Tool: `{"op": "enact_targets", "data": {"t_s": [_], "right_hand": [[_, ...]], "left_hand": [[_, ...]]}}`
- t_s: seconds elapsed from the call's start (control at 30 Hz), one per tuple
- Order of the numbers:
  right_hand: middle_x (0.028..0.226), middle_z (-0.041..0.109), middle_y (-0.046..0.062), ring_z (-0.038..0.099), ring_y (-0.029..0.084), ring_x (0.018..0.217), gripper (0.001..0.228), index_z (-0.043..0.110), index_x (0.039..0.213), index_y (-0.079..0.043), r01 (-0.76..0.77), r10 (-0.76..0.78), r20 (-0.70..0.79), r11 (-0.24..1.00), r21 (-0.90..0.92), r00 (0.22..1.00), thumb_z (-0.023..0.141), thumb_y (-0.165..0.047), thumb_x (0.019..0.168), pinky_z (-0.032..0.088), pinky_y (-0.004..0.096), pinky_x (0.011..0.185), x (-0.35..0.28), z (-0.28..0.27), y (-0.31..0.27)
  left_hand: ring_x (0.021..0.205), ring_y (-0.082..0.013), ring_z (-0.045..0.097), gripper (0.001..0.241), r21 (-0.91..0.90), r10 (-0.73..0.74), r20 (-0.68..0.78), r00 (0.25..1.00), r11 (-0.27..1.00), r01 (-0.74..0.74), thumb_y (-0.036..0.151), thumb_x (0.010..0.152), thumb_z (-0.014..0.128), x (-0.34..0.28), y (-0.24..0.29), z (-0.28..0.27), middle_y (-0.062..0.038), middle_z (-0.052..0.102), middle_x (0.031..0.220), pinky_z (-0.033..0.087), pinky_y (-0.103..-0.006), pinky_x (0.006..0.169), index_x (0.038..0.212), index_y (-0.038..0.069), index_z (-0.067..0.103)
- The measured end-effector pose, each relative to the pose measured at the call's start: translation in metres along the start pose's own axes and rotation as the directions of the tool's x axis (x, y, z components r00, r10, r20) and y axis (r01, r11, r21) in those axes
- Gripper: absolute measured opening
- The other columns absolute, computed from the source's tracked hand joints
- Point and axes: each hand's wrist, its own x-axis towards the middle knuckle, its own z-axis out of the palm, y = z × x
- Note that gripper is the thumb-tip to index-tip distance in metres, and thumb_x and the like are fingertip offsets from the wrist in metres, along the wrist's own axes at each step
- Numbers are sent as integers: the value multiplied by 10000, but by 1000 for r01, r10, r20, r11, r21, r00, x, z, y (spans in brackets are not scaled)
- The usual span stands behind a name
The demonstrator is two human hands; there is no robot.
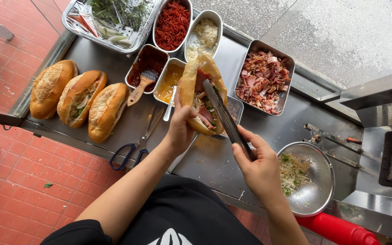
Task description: Preparing and toasting a Banh Mi sandwich at a stall.
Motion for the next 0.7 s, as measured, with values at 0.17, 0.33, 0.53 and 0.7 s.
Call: {"op": "enact_targets", "data": {"t_s": [0.17, 0.33, 0.53, 0.7], "right_hand": [[976, 720, 31, 655, 53, 705, 449, 663, 1322, -29, 271, -285, -73, 951, -151, 956, 734, -125, 890, 540, 229, 603, -5, 3, -9], [1009, 730, 55, 624, 125, 653, 473, 660, 1335, -70, 109, -112, -89, 993, -35, 990, 733, -144, 873, 521, 286, 566, -9, 2, -13], [1084, 727, 70, 693, 106, 850, 433, 671, 1332, -51, 356, -402, -155, 898, -259, 902, 732, -127, 910, 558, 270, 717, -15, 5, -6], [973, 746, 86, 667, 186, 691, 523, 664, 1360, -82, 119, -151, -178, 976, -180, 972, 758, -175, 854, 544, 323, 616, -27, -12, -15]], "left_hand": [[826, -306, 652, 953, 29, -44, 12, 999, 999, 44, 68, 784, 413, -4, -1, -4, -229, 443, 1483, 619, -416, 736, 1634, 279, 39], [997, -266, 701, 950, -5, -63, -15, 998, 998, 63, 68, 800, 421, -8, 1, -5, -227, 447, 1478, 617, -431, 812, 1666, 245, 70], [772, -324, 686, 897, 67, -141, 45, 989, 988, 138, 108, 783, 414, -18, 5, -6, -232, 505, 1345, 611, -481, 776, 1618, 202, 100], [790, -309, 674, 780, 86, -161, 0, 987, 983, 160, 132, 810, 458, -21, 5, -4, -234, 535, 1330, 588, -494, 795, 1553, 102, 225]]}}
